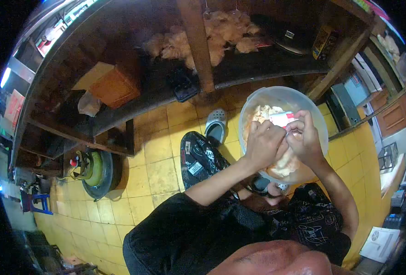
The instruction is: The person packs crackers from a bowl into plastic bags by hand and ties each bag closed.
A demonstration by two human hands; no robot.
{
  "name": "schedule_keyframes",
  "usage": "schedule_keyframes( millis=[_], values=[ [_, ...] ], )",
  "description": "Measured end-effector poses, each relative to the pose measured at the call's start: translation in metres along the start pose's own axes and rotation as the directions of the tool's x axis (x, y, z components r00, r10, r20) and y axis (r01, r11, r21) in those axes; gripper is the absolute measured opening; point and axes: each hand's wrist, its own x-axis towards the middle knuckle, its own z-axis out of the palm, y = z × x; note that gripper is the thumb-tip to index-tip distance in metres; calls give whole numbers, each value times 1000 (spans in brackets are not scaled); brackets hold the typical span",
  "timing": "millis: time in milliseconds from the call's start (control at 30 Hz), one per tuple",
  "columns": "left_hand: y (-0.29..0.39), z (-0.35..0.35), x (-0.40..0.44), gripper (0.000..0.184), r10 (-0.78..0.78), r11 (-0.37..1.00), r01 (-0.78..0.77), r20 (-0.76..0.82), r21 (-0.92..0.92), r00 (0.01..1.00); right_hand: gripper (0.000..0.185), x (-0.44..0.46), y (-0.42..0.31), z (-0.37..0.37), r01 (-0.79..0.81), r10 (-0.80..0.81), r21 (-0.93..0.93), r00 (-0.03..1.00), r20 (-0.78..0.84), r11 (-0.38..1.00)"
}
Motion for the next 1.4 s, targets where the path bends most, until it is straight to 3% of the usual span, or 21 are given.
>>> schedule_keyframes(
  millis=[100,300,433,533,600,667,700,767,833,967,1033,1067,1133,1200,1267,1400],
  values=[
    [-4,1,3,21,63,998,-62,-39,7,997,44,0,4,0,88,-86,-109,996,24,990],
    [-10,-5,13,21,178,984,-179,-102,-2,979,41,4,-7,-9,74,-64,-95,992,110,993],
    [-15,-4,11,19,176,983,-178,-51,-34,983,38,4,-9,-15,75,-59,-86,983,171,993],
    [-17,0,6,16,41,982,-31,49,-189,998,34,3,-9,-16,34,-25,-37,977,210,999],
    [-23,5,4,17,-13,960,21,29,-280,999,27,2,0,-12,202,-185,-122,973,138,972],
    [-25,7,3,15,-166,895,171,49,-411,985,24,2,-3,-11,251,-229,-169,963,139,953],
    [-23,7,3,15,-163,894,170,53,-413,985,21,2,-7,-10,306,-281,-213,949,142,928],
    [-18,7,2,11,-361,631,405,212,-661,908,18,2,-9,-9,324,-297,-223,944,144,920],
    [-21,16,3,12,-379,580,385,180,-718,908,23,2,-1,-7,484,-470,-310,874,122,818],
    [-18,21,7,16,-432,492,354,130,-795,892,27,4,-8,-10,565,-570,-495,806,160,660],
    [-19,21,7,16,-441,485,353,125,-800,889,26,4,-14,-9,590,-604,-625,764,227,511],
    [-19,21,6,16,-449,478,354,122,-804,885,26,3,-17,-8,591,-604,-625,764,228,511],
    [-19,23,4,16,-456,483,367,129,-795,880,22,2,-22,-6,488,-600,-776,779,181,400],
    [-19,21,2,17,-463,490,383,138,-783,876,21,1,-19,-3,462,-573,-782,802,168,419],
    [-19,16,1,19,-362,731,337,81,-593,929,19,0,-14,0,436,-546,-786,824,153,438],
    [-17,8,4,22,-355,755,325,61,-570,933,13,-2,-6,-4,403,-444,-730,883,152,552]
  ],
)
